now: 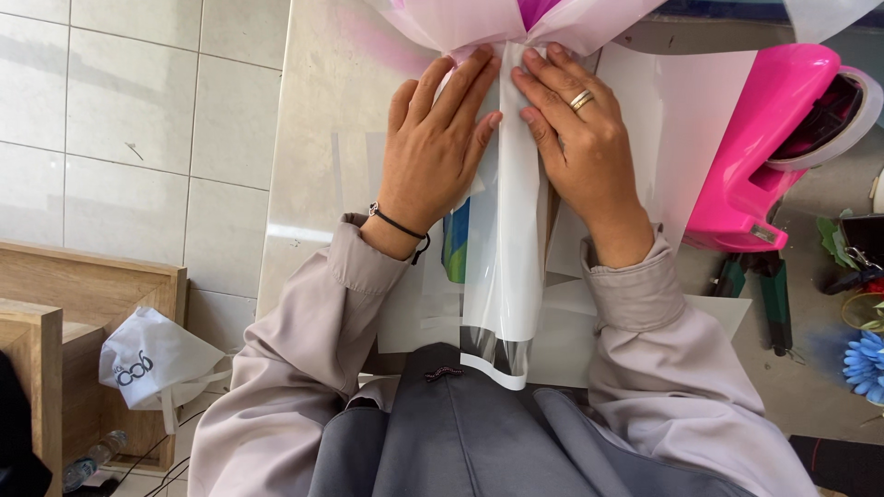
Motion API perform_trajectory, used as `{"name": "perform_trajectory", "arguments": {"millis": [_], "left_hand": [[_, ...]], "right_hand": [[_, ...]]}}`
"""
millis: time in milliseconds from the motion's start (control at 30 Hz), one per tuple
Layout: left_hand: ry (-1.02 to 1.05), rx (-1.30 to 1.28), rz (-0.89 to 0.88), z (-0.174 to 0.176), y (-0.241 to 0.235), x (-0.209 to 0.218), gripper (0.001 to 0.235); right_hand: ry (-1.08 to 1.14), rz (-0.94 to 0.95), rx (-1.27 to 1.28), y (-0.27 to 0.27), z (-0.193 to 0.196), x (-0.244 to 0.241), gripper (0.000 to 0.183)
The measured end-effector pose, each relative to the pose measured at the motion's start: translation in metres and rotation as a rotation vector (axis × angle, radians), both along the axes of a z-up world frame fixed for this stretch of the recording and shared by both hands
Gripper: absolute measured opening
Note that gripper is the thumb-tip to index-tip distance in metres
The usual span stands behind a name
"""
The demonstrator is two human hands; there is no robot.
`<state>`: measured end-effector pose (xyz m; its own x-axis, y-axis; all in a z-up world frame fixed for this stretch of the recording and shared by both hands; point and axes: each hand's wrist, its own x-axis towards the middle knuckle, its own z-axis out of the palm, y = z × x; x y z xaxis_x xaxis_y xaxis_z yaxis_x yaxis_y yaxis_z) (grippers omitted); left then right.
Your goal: The person prepares and applies layers of decorative paper to a bouquet, using tape to secure the paper around the stems and scissors to cut the wrapping material.
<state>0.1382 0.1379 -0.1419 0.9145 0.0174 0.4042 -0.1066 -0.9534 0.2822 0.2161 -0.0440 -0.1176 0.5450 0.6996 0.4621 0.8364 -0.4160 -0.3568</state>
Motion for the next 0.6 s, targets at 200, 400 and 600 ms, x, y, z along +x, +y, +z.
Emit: {"name": "perform_trajectory", "arguments": {"millis": [200, 400, 600], "left_hand": [[-0.092, 0.091, 0.046, 0.005, -0.006, 0.004, 0.042], [-0.114, 0.157, 0.046, 0.003, -0.006, 0.006, 0.040], [-0.130, 0.224, 0.022, -0.005, -0.006, 0.011, 0.044]], "right_hand": [[0.098, -0.048, 0.088, -0.003, -0.005, -0.004, 0.027], [0.004, -0.144, 0.113, -0.010, -0.004, -0.012, 0.031], [-0.065, -0.118, -0.061, -0.012, -0.003, -0.008, 0.032]]}}
